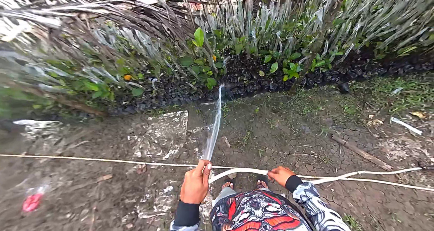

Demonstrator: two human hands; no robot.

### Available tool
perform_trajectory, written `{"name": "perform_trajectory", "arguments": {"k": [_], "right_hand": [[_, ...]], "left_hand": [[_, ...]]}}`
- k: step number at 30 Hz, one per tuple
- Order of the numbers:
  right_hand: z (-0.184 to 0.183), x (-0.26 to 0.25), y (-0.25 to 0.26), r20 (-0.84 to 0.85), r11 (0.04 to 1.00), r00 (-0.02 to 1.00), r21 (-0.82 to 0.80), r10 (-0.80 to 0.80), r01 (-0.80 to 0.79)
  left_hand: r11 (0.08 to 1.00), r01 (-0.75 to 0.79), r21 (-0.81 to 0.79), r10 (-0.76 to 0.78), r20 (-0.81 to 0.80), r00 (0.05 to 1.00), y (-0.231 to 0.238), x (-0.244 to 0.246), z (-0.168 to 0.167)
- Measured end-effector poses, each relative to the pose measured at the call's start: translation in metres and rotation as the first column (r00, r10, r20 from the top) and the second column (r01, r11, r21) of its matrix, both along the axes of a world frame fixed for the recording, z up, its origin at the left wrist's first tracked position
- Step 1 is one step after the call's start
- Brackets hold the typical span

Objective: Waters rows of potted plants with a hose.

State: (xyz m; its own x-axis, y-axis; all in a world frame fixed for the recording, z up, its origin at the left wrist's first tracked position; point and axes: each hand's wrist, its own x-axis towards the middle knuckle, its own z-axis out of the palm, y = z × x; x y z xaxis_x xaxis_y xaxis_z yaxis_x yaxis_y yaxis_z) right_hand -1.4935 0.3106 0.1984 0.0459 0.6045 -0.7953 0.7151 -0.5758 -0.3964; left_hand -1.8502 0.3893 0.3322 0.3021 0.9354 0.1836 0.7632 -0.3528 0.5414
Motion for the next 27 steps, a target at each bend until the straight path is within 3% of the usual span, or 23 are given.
{"name": "perform_trajectory", "arguments": {"k": [6, 11, 15, 19, 27], "right_hand": [[0.030, -0.083, 0.044, 0.080, 0.994, 0.992, -0.070, 0.092, -0.087], [0.057, -0.162, 0.065, 0.091, 0.973, 0.974, -0.115, 0.210, -0.199], [0.037, -0.208, 0.045, 0.037, 0.969, 0.975, -0.124, 0.219, -0.213], [0.014, -0.211, 0.022, 0.002, 0.965, 0.977, -0.155, 0.213, -0.210], [-0.009, -0.193, 0.011, 0.030, 0.985, 0.997, -0.160, 0.074, -0.068]], "left_hand": [[0.998, -0.046, 0.052, 0.044, 0.037, 0.998, 0.025, -0.077, -0.007], [0.998, -0.056, 0.004, 0.056, -0.033, 0.998, 0.037, -0.136, -0.004], [0.996, -0.094, -0.013, 0.093, -0.057, 0.994, 0.041, -0.174, -0.006], [0.993, -0.045, -0.113, 0.039, -0.057, 0.998, 0.039, -0.187, -0.013], [0.994, -0.060, -0.086, 0.061, 0.002, 0.998, 0.037, -0.167, -0.022]]}}
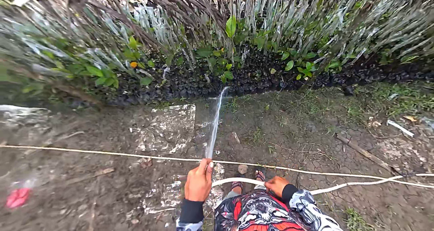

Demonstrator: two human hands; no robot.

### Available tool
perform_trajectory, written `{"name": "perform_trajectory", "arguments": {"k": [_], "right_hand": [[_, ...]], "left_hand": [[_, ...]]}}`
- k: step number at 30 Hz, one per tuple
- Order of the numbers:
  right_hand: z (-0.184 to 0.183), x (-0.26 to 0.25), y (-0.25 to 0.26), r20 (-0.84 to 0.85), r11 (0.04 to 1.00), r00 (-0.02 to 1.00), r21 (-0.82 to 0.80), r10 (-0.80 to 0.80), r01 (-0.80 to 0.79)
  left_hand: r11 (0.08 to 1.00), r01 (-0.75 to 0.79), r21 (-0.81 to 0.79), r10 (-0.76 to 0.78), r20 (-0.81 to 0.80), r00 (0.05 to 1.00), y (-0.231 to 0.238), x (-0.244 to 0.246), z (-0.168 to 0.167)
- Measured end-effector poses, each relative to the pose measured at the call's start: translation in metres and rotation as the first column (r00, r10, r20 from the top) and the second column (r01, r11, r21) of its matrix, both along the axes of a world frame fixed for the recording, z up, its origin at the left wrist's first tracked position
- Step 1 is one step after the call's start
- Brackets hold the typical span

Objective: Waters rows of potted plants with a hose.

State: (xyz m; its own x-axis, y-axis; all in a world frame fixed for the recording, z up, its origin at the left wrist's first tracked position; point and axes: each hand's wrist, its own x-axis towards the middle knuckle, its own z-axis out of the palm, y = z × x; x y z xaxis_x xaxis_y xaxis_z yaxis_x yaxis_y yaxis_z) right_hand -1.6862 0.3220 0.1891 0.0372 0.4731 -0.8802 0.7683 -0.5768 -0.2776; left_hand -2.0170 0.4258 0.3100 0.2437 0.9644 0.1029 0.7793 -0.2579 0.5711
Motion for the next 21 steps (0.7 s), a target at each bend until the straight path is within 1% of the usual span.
{"name": "perform_trajectory", "arguments": {"k": [2, 5, 10, 14, 18, 21], "right_hand": [[-0.006, 0.006, 0.001, 0.003, 1.000, 1.000, 0.019, -0.018, 0.018], [-0.002, 0.013, 0.001, -0.015, 1.000, 1.000, -0.011, -0.016, 0.016], [-0.007, 0.032, 0.001, -0.030, 0.998, 0.998, 0.039, -0.056, 0.057], [0.010, 0.034, 0.007, -0.025, 0.995, 0.996, 0.047, -0.090, 0.092], [0.005, 0.032, 0.003, -0.019, 0.996, 0.997, 0.050, -0.078, 0.079], [-0.002, 0.033, 0.000, -0.031, 0.995, 0.996, 0.058, -0.082, 0.083]], "left_hand": [[1.000, 0.009, -0.006, -0.009, 0.009, 1.000, -0.001, 0.007, 0.001], [1.000, -0.024, 0.013, 0.023, 0.015, 1.000, -0.004, 0.012, -0.001], [0.999, -0.026, 0.023, 0.026, 0.031, 0.999, -0.002, 0.021, 0.000], [0.998, -0.028, 0.058, 0.026, 0.043, 0.999, -0.003, 0.028, 0.000], [1.000, 0.010, 0.024, -0.011, 0.031, 0.999, -0.006, 0.030, 0.000], [0.997, -0.039, 0.060, 0.036, 0.042, 0.998, -0.006, 0.030, 0.001]]}}
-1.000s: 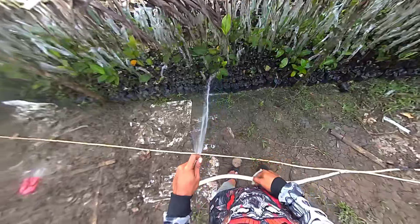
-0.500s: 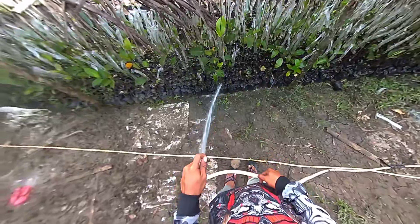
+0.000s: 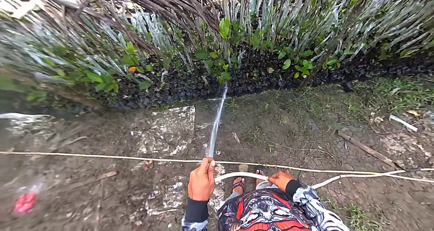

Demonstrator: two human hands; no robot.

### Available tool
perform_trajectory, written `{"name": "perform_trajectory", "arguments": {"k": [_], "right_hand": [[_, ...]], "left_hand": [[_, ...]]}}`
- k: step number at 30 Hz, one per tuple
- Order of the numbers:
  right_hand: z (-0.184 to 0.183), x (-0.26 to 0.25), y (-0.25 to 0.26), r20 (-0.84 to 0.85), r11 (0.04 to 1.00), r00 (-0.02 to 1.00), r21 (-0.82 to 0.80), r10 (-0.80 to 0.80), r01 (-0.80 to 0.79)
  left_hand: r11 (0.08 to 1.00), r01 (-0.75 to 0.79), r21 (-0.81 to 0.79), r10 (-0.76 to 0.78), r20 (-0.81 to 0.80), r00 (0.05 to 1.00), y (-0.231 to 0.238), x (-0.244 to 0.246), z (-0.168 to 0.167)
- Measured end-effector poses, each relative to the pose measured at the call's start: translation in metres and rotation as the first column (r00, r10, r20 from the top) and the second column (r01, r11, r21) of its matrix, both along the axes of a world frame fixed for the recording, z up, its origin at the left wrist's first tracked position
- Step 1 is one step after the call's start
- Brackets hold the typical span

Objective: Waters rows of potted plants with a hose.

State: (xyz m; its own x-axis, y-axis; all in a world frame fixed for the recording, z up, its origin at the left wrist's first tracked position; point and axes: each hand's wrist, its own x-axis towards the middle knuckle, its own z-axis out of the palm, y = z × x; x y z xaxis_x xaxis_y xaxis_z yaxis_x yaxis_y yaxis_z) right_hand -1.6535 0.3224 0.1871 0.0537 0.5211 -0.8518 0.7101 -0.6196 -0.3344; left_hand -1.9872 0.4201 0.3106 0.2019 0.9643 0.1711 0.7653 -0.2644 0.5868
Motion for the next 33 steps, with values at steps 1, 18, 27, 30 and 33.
{"name": "perform_trajectory", "arguments": {"k": [1, 18, 27, 30, 33], "right_hand": [[0.001, 0.000, 0.000, -0.004, 1.000, 1.000, -0.004, -0.007, 0.007], [0.013, -0.003, -0.007, 0.008, 1.000, 1.000, -0.022, -0.003, 0.003], [0.010, -0.009, -0.005, 0.020, 1.000, 1.000, -0.022, 0.005, -0.004], [0.012, -0.010, -0.003, 0.016, 1.000, 1.000, -0.024, 0.008, -0.007], [0.015, -0.012, -0.001, 0.022, 0.999, 0.999, -0.035, 0.026, -0.025]], "left_hand": [[1.000, -0.014, 0.007, 0.014, 0.002, 1.000, 0.000, 0.000, 0.001], [0.998, -0.027, -0.061, 0.025, -0.021, 0.999, -0.008, -0.003, -0.005], [0.995, -0.065, -0.069, 0.065, 0.000, 0.998, -0.009, -0.015, -0.004], [0.994, -0.072, -0.084, 0.073, 0.001, 0.997, -0.009, -0.018, -0.002], [0.994, -0.068, -0.082, 0.068, -0.004, 0.998, -0.008, -0.020, -0.002]]}}
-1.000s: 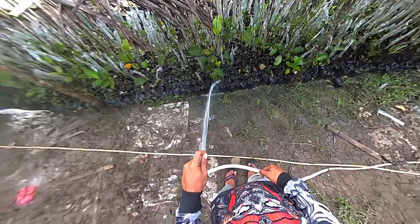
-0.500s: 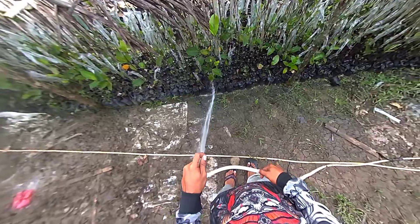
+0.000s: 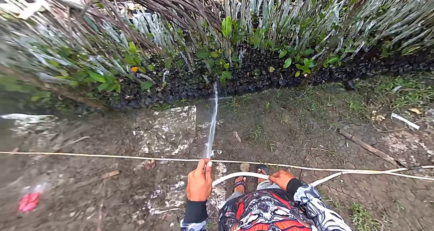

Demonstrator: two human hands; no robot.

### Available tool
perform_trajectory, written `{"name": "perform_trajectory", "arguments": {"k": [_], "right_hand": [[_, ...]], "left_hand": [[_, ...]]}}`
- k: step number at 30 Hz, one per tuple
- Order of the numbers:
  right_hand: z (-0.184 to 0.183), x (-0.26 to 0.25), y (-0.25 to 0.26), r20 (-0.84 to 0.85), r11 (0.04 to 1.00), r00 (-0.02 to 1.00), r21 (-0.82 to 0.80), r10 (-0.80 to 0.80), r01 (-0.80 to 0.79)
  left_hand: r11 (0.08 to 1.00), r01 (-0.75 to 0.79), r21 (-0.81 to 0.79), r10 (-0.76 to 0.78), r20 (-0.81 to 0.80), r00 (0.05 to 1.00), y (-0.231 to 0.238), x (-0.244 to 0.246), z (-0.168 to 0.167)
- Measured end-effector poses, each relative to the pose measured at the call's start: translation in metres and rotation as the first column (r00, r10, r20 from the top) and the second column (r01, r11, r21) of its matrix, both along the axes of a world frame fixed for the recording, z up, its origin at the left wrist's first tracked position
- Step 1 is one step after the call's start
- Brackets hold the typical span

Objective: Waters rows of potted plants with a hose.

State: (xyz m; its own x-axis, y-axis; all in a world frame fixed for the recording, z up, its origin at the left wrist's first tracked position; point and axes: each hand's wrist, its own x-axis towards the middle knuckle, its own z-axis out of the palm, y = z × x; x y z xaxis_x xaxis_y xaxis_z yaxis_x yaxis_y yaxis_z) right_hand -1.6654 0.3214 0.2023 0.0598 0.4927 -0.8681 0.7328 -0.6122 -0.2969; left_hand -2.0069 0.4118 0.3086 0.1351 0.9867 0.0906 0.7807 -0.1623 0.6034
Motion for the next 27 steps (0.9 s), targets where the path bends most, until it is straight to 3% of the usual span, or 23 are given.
{"name": "perform_trajectory", "arguments": {"k": [27], "right_hand": [[-0.011, -0.005, 0.007, -0.013, 0.999, 1.000, 0.044, -0.022, 0.023]], "left_hand": [[0.995, -0.035, 0.092, 0.033, 0.023, 0.999, 0.013, -0.009, 0.007]]}}
